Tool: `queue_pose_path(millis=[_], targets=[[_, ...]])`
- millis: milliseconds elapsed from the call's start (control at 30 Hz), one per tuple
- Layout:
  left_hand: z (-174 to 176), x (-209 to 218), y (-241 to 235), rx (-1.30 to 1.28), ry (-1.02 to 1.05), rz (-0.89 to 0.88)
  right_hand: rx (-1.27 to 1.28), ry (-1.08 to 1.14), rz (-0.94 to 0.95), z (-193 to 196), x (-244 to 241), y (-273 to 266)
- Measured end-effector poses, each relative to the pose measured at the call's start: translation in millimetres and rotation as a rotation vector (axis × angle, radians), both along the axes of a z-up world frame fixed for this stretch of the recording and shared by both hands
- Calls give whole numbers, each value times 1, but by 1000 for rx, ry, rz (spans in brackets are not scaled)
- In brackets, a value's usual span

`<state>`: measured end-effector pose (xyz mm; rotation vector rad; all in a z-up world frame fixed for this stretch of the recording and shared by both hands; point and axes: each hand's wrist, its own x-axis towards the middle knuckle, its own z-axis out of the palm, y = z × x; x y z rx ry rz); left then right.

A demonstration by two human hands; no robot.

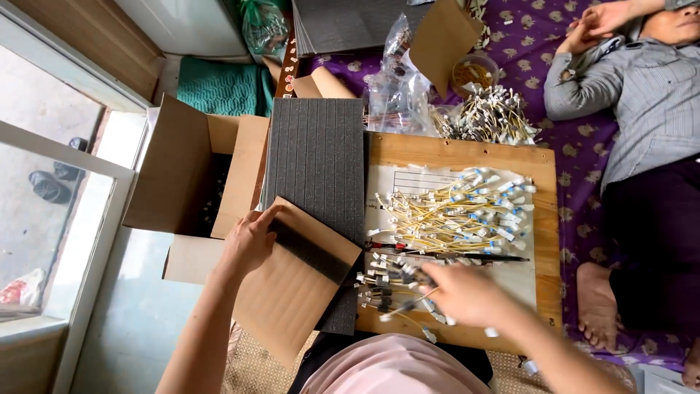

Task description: Assembling and organizing small wire connector components into a foam tray

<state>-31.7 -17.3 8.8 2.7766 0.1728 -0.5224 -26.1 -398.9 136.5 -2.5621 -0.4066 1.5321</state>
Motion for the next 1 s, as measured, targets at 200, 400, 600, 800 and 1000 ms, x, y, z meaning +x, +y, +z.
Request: queue_pose_path(millis=[200, 400, 600, 800, 1000], targets=[[0, -1, 2, 12, -35, -53, 118, -587, 69, -144, -38, -17], [-3, -6, -1, 0, -58, 48, 311, 16, -339, 7, 42, -12], [14, -9, -11, 5, -55, 47, 240, -431, 45, -85, 120, -18], [7, -10, -7, 30, -43, 43, 213, -419, 299, -131, 116, -9], [27, -4, -8, 96, -65, 3, 391, -570, 36, -92, 106, -27]])
